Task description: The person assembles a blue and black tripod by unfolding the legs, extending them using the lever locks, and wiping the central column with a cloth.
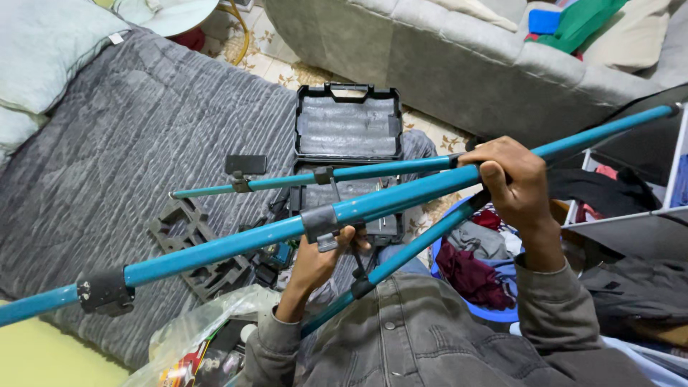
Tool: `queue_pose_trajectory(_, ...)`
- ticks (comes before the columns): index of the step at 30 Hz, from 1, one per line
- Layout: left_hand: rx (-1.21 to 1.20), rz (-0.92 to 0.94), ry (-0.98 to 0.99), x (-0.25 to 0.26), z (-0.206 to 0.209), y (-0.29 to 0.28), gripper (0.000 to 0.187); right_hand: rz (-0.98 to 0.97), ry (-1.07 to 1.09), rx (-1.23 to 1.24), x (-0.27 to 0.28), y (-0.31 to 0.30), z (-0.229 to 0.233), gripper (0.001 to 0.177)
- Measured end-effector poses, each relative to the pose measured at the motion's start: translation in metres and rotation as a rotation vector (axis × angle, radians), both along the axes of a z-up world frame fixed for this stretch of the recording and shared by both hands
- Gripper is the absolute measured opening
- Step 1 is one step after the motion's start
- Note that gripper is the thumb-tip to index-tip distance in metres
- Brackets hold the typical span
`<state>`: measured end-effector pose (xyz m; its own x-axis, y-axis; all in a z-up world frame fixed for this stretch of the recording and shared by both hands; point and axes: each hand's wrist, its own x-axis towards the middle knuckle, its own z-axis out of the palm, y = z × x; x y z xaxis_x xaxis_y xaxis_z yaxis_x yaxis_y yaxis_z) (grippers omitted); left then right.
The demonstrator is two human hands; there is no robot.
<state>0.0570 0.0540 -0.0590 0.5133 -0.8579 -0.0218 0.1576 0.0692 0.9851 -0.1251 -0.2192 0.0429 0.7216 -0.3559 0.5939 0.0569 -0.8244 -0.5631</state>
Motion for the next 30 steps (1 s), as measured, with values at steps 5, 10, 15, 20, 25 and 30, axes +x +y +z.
queue_pose_trajectory(5, -0.066, 0.020, 0.052, -0.003, 0.004, 0.002, 0.031, -0.016, -0.045, 0.056, 0.003, 0.007, -0.004, 0.050)
queue_pose_trajectory(10, -0.024, -0.007, -0.058, 0.002, 0.007, 0.001, 0.039, -0.084, -0.058, 0.122, 0.001, 0.011, -0.005, 0.046)
queue_pose_trajectory(15, -0.040, -0.103, -0.489, 0.018, 0.033, -0.001, 0.055, -0.082, -0.085, 0.111, -0.002, 0.007, -0.004, 0.045)
queue_pose_trajectory(20, -0.210, -0.061, -0.792, 0.020, 0.039, -0.010, 0.049, -0.069, -0.100, 0.037, 0.003, 0.014, 0.004, 0.043)
queue_pose_trajectory(25, -0.190, 0.144, -0.822, 0.002, 0.039, -0.018, 0.047, -0.038, -0.116, 0.036, 0.012, 0.031, 0.016, 0.034)
queue_pose_trajectory(30, -0.108, 0.237, -0.649, -0.003, 0.039, -0.018, 0.055, -0.014, -0.195, 0.063, 0.015, 0.040, 0.024, 0.031)
